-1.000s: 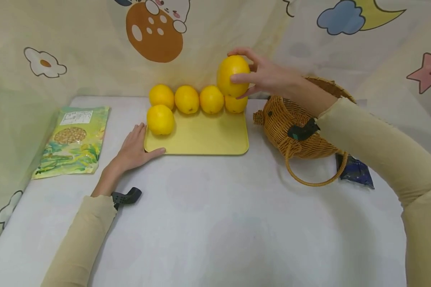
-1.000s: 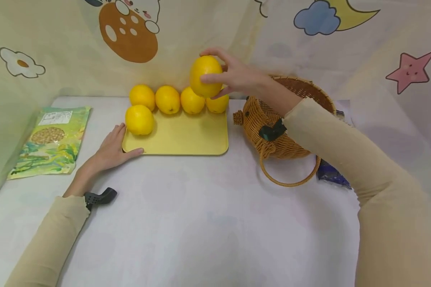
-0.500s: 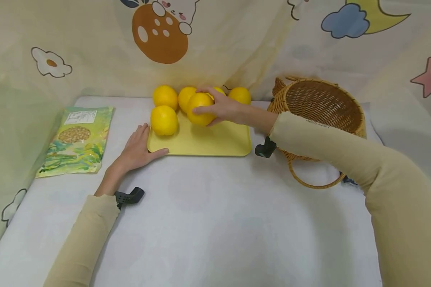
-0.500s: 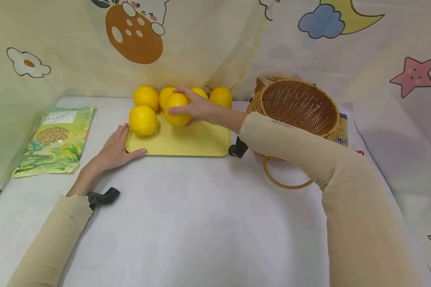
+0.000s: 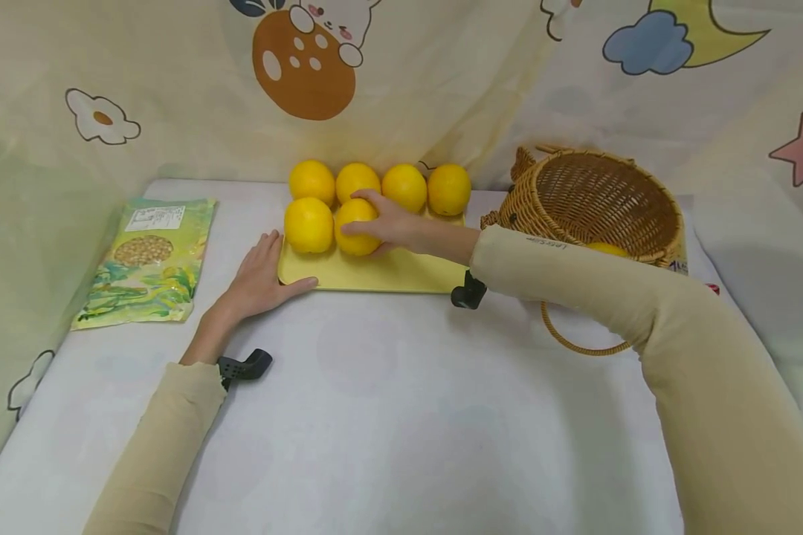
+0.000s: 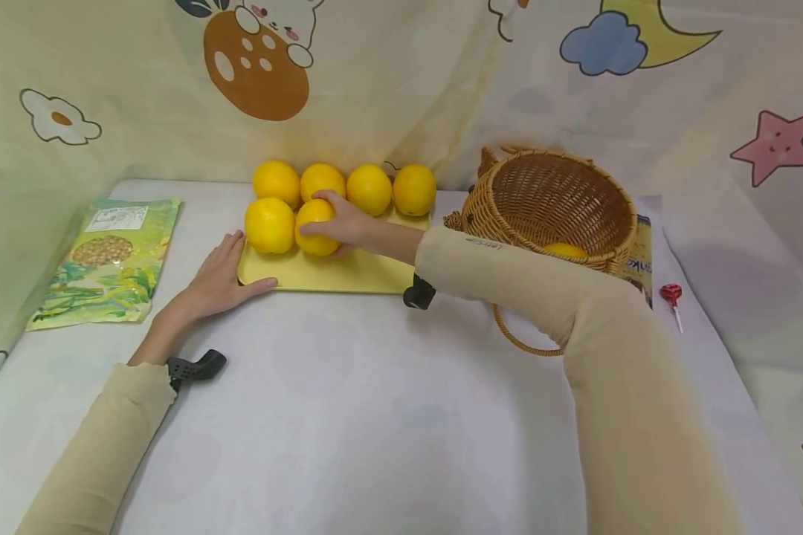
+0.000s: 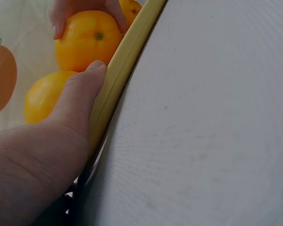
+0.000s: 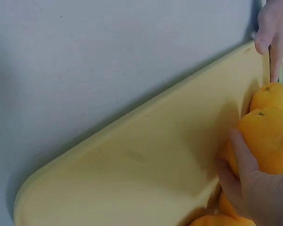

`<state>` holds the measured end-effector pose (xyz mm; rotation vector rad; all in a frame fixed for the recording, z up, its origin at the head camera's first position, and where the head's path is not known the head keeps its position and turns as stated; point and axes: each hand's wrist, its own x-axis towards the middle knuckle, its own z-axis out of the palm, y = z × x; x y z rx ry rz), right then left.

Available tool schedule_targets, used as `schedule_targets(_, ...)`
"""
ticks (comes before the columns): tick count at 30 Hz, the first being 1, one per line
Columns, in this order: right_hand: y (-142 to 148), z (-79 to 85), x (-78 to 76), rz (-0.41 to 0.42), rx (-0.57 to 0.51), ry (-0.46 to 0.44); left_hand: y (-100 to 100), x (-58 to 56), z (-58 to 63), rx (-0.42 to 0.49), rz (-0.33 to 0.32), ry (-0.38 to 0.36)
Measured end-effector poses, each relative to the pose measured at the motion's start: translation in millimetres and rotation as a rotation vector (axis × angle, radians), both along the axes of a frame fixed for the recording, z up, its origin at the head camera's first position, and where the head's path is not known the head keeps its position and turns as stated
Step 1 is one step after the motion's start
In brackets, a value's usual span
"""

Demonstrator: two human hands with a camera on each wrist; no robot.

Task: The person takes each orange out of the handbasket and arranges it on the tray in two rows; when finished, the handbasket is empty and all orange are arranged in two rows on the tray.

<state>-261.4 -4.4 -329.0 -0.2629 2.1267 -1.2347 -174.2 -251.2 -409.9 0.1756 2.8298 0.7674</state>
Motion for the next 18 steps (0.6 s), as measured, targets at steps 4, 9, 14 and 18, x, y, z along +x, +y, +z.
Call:
schedule_targets(4, -3.4, -3.0, 2.1, -0.003, -0.002, 0.016, -0.5, 0.5, 0.8, -0.004, 0.001, -0.005)
schedule_targets(9, -7.8, -5.1, 7.4, -0.027, -0.015, 0.055, 0.0, 0.3, 0.5, 0.001, -0.006, 0.003)
schedule_targets(14, -12.1, -7.7, 10.2, -0.020, 0.032, 0.109, -0.7, -0.2, -0.8, 0.022, -0.017, 0.039)
schedule_targets(18, -12.3, -7.0, 9.8, -0.015, 0.058, 0.136, -0.5, 0.3, -1.6, 0.030, -0.019, 0.049)
